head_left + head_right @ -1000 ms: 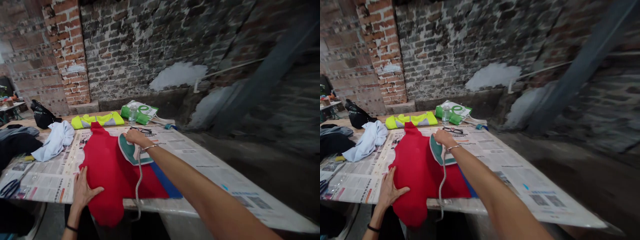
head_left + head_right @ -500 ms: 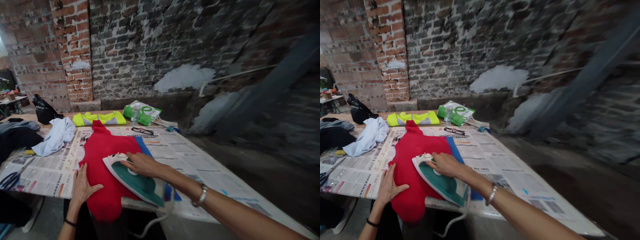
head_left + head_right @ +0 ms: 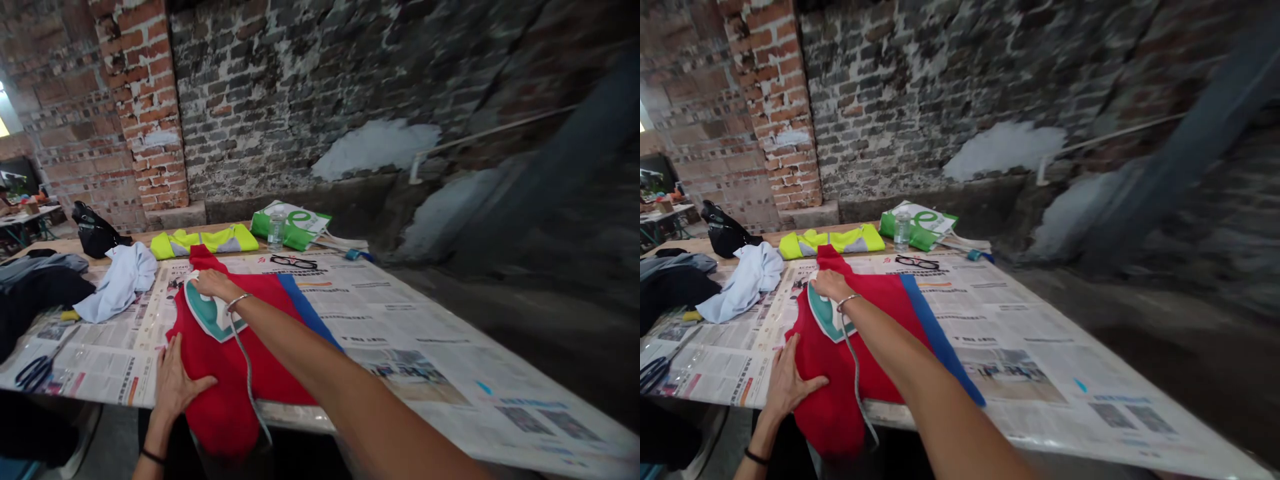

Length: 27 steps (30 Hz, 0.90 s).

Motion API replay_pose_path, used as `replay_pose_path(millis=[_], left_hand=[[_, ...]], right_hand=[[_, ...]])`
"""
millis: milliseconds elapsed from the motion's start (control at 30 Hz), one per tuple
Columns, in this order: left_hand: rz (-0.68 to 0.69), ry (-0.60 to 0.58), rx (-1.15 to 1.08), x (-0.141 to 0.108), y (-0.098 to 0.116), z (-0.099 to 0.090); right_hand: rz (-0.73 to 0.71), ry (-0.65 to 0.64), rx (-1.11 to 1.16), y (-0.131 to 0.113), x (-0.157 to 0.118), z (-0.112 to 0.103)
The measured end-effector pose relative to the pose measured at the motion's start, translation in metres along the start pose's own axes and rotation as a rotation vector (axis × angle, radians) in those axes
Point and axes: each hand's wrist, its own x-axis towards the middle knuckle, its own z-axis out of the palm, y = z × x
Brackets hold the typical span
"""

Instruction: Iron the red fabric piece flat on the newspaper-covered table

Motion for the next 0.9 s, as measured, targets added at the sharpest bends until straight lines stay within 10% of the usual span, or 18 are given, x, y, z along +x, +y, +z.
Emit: replay_pose_path(millis=[367, 567, 900], left_hand=[[-0.041, -0.024, -0.039, -0.002, 0.004, -0.001], [-0.060, -0.061, -0.034, -0.003, 0.009, -0.006], [0.047, 0.189, 0.048, -0.010, -0.030, -0.009]], right_hand=[[-0.254, -0.177, -0.168, 0.074, -0.130, 0.011], [-0.242, -0.205, -0.099, 0.126, -0.148, -0.002], [-0.397, -0.245, 0.023, 0.073, -0.126, -0.007]])
